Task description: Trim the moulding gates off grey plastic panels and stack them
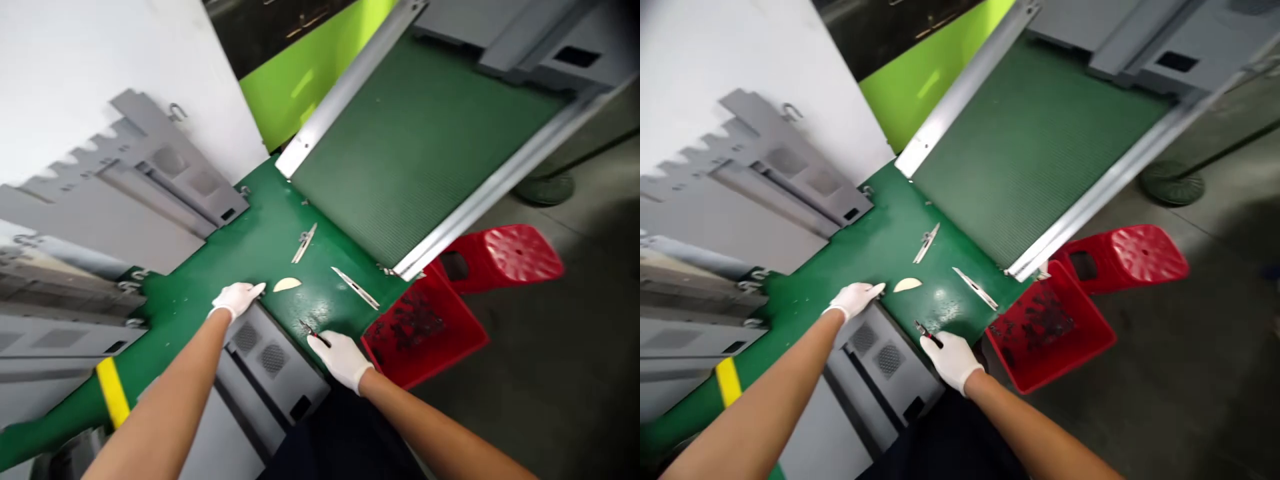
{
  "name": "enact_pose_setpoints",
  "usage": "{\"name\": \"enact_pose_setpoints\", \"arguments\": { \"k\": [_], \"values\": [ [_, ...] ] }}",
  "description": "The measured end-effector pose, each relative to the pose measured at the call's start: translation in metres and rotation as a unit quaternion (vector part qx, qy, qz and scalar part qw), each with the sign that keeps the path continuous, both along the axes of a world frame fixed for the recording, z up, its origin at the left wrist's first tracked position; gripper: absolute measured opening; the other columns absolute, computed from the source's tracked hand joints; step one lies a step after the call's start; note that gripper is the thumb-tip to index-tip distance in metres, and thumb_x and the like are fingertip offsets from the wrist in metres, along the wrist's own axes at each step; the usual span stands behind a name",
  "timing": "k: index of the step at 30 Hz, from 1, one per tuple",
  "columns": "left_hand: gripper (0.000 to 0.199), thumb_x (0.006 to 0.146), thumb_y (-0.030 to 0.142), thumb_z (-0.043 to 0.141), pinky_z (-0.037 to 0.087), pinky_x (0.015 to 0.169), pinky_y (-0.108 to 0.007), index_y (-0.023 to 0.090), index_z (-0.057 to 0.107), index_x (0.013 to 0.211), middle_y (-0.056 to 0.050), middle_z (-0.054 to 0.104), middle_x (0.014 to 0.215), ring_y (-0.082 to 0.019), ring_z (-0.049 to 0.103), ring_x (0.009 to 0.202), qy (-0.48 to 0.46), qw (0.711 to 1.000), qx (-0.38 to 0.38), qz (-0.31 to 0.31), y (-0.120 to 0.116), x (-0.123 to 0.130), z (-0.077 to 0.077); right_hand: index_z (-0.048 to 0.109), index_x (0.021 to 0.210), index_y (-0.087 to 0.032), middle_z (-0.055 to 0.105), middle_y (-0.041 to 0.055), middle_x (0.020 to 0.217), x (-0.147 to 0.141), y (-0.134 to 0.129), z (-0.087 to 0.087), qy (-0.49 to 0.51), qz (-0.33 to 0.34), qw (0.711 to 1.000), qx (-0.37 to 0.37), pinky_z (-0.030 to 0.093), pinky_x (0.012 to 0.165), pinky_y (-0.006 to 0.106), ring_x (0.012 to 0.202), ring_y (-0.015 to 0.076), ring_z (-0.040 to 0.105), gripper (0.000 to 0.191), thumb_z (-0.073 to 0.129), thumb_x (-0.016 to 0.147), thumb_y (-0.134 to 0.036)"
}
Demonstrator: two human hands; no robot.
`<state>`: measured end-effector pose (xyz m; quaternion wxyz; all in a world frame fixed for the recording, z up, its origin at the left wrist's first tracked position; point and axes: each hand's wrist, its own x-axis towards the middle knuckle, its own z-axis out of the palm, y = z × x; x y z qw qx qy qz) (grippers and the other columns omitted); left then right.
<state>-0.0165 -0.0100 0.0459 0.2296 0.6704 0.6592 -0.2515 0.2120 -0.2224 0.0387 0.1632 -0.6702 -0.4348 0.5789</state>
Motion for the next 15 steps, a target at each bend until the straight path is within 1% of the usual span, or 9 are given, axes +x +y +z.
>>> {"name": "enact_pose_setpoints", "arguments": {
  "k": [2, 3, 6, 8, 10, 15],
  "values": [
    [0.068, 0.075, 0.083, 0.035, 0.046, 0.075, -0.035, 0.03, 0.076, 0.086, -0.007, 0.073, 0.099, -0.028, 0.065, 0.089, -0.01, 0.999, -0.026, 0.027, 0.002, -0.009, -0.006, 0.066, 0.084, -0.022, 0.073, 0.0067, 0.09, -0.029, 0.033, -0.005, -0.031, 0.068, 0.997, 0.004, 0.041, 0.076, 0.027, 0.084, 0.0187, 0.064, 0.056, 0.034, 0.093, -0.066],
    [0.066, 0.075, 0.082, 0.037, 0.046, 0.075, -0.035, 0.029, 0.076, 0.085, -0.008, 0.073, 0.097, -0.028, 0.064, 0.089, -0.028, 0.998, -0.033, 0.037, 0.003, -0.013, -0.011, 0.067, 0.085, -0.021, 0.073, 0.0087, 0.093, -0.043, 0.048, -0.01, -0.044, 0.091, 0.995, 0.002, 0.042, 0.076, 0.028, 0.087, 0.0203, 0.065, 0.058, 0.032, 0.093, -0.067],
    [0.059, 0.08, 0.075, 0.041, 0.045, 0.069, -0.03, 0.027, 0.075, 0.082, -0.006, 0.071, 0.083, -0.022, 0.062, 0.077, -0.104, 0.993, -0.05, 0.034, 0.005, -0.027, -0.023, 0.069, 0.088, -0.017, 0.073, 0.0145, 0.097, -0.078, 0.078, -0.024, -0.074, 0.123, 0.99, -0.005, 0.042, 0.077, 0.03, 0.092, 0.0242, 0.065, 0.064, 0.031, 0.093, -0.068],
    [0.054, 0.082, 0.07, 0.042, 0.043, 0.066, -0.027, 0.026, 0.075, 0.081, -0.003, 0.069, 0.077, -0.018, 0.059, 0.07, -0.141, 0.988, -0.06, 0.027, 0.006, -0.034, -0.03, 0.069, 0.09, -0.015, 0.072, 0.0159, 0.098, -0.093, 0.088, -0.032, -0.083, 0.129, 0.988, -0.005, 0.042, 0.077, 0.031, 0.093, 0.0252, 0.065, 0.065, 0.032, 0.092, -0.068],
    [0.052, 0.083, 0.068, 0.044, 0.041, 0.064, -0.026, 0.026, 0.074, 0.079, -0.002, 0.068, 0.074, -0.017, 0.057, 0.067, -0.159, 0.985, -0.063, 0.023, 0.007, -0.039, -0.036, 0.069, 0.091, -0.016, 0.072, 0.0154, 0.098, -0.102, 0.092, -0.037, -0.089, 0.134, 0.987, -0.005, 0.042, 0.077, 0.031, 0.091, 0.0251, 0.065, 0.066, 0.031, 0.092, -0.069],
    [0.051, 0.082, 0.068, 0.047, 0.039, 0.061, -0.027, 0.025, 0.075, 0.08, -0.002, 0.066, 0.073, -0.016, 0.052, 0.062, -0.179, 0.982, -0.061, 0.024, 0.011, -0.046, -0.046, 0.069, 0.091, -0.018, 0.072, 0.013, 0.097, -0.111, 0.093, -0.041, -0.096, 0.142, 0.985, 0.004, 0.041, 0.076, 0.031, 0.09, 0.0242, 0.064, 0.069, 0.025, 0.093, -0.071]
  ]
}}
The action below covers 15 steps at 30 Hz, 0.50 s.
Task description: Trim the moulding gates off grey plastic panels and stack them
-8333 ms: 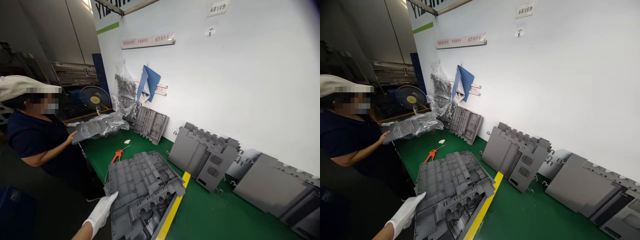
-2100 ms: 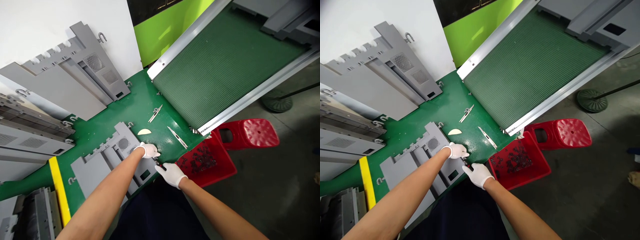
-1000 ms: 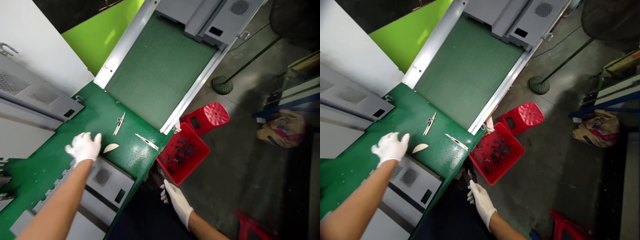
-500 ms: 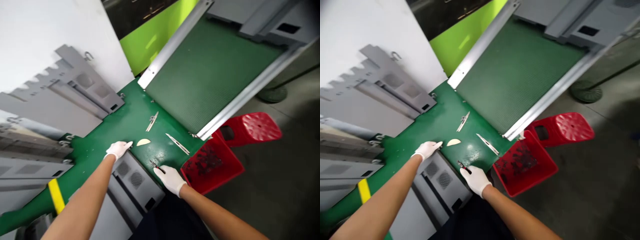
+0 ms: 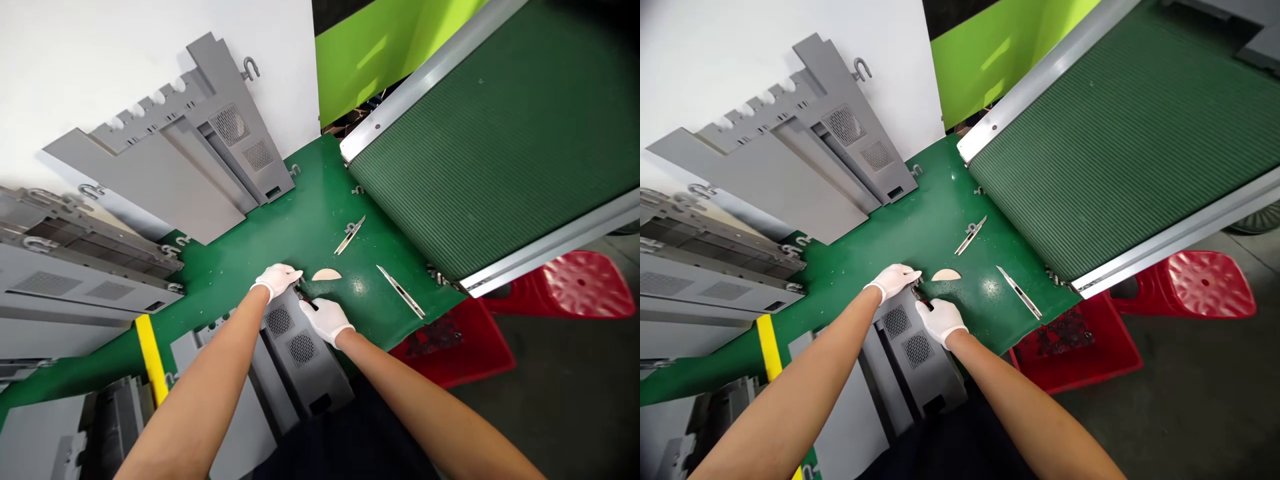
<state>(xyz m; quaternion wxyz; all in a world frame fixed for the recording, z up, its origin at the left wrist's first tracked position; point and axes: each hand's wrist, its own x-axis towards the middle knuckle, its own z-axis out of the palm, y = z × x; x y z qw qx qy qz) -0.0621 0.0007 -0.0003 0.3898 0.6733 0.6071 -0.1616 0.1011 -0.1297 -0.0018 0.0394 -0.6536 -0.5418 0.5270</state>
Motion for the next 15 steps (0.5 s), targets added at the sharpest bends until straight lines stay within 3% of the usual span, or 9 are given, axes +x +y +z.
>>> {"name": "enact_pose_setpoints", "arguments": {
  "k": [9, 15],
  "values": [
    [0.053, 0.085, 0.068, 0.042, 0.043, 0.074, -0.029, 0.028, 0.077, 0.083, -0.006, 0.068, 0.097, -0.02, 0.059, 0.082, -0.013, 0.997, 0.065, -0.027, -0.005, -0.003, -0.002, 0.067, 0.089, -0.016, 0.073, 0.0153, 0.097, -0.005, 0.008, -0.003, -0.016, 0.016, 1.0, 0.007, 0.041, 0.079, 0.032, 0.092, 0.0253, 0.065, 0.068, 0.023, 0.095, -0.068],
    [0.051, 0.085, 0.066, 0.044, 0.044, 0.072, -0.029, 0.027, 0.078, 0.085, -0.005, 0.07, 0.095, -0.019, 0.06, 0.078, -0.018, 0.999, 0.047, -0.017, -0.003, -0.001, 0.002, 0.066, 0.103, -0.017, 0.073, 0.0175, 0.1, -0.014, 0.012, 0.002, -0.063, 0.021, 0.998, -0.02, 0.046, 0.079, 0.039, 0.094, 0.0303, 0.068, 0.075, 0.01, 0.095, -0.066]
  ]
}}
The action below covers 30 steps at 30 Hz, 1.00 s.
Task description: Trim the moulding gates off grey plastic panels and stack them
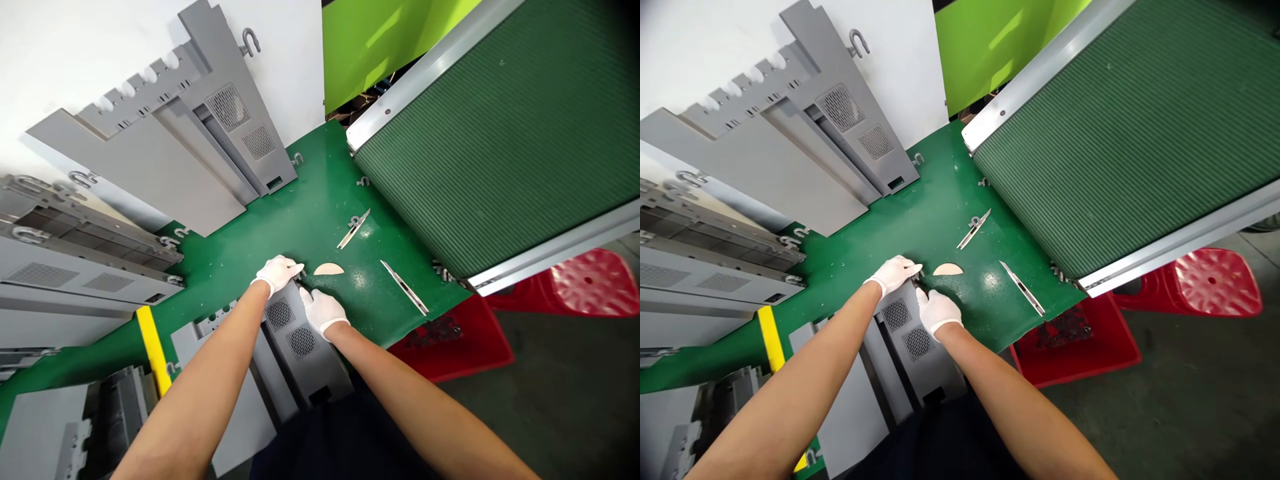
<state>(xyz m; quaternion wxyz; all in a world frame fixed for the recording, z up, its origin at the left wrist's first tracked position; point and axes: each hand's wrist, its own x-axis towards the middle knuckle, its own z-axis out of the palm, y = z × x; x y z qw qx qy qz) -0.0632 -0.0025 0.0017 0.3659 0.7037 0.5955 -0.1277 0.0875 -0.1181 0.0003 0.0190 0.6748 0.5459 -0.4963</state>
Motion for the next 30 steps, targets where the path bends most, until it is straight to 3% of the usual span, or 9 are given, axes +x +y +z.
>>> {"name": "enact_pose_setpoints", "arguments": {
  "k": [8, 14, 20, 30],
  "values": [
    [0.049, 0.086, 0.063, 0.046, 0.044, 0.068, -0.027, 0.026, 0.078, 0.087, -0.004, 0.071, 0.085, -0.017, 0.06, 0.071, -0.017, 1.0, -0.019, -0.006, 0.005, -0.002, -0.002, 0.069, 0.097, -0.012, 0.072, 0.0221, 0.095, 0.007, 0.005, -0.006, -0.015, 0.032, 0.999, 0.034, 0.046, 0.085, 0.045, 0.097, 0.036, 0.067, 0.073, 0.018, 0.094, -0.065],
    [0.05, 0.086, 0.063, 0.045, 0.045, 0.075, -0.027, 0.025, 0.078, 0.087, -0.005, 0.072, 0.094, -0.019, 0.062, 0.081, -0.029, 1.0, -0.01, -0.006, 0.006, -0.004, 0.003, 0.066, 0.103, -0.015, 0.071, 0.019, 0.102, -0.005, 0.004, 0.002, -0.023, 0.011, 0.999, 0.025, 0.048, 0.083, 0.041, 0.098, 0.0316, 0.067, 0.075, 0.01, 0.096, -0.063],
    [0.05, 0.085, 0.063, 0.045, 0.045, 0.072, -0.027, 0.026, 0.078, 0.088, -0.004, 0.073, 0.089, -0.018, 0.062, 0.078, -0.028, 0.999, -0.035, -0.004, 0.009, -0.004, 0.002, 0.066, 0.103, -0.017, 0.071, 0.0176, 0.107, -0.005, 0.015, -0.001, -0.009, 0.026, 1.0, 0.013, 0.048, 0.085, 0.042, 0.1, 0.0304, 0.066, 0.076, 0.009, 0.094, -0.067],
    [0.04, 0.078, 0.057, 0.06, 0.046, 0.07, -0.027, 0.024, 0.078, 0.09, -0.003, 0.076, 0.088, -0.018, 0.064, 0.078, -0.066, 0.993, -0.07, 0.071, 0.007, 0.003, 0.005, 0.068, 0.103, -0.01, 0.071, 0.023, 0.103, -0.003, 0.019, -0.005, -0.008, 0.031, 0.999, 0.009, 0.044, 0.092, 0.043, 0.104, 0.0332, 0.065, 0.079, 0.014, 0.094, -0.067]
  ]
}}
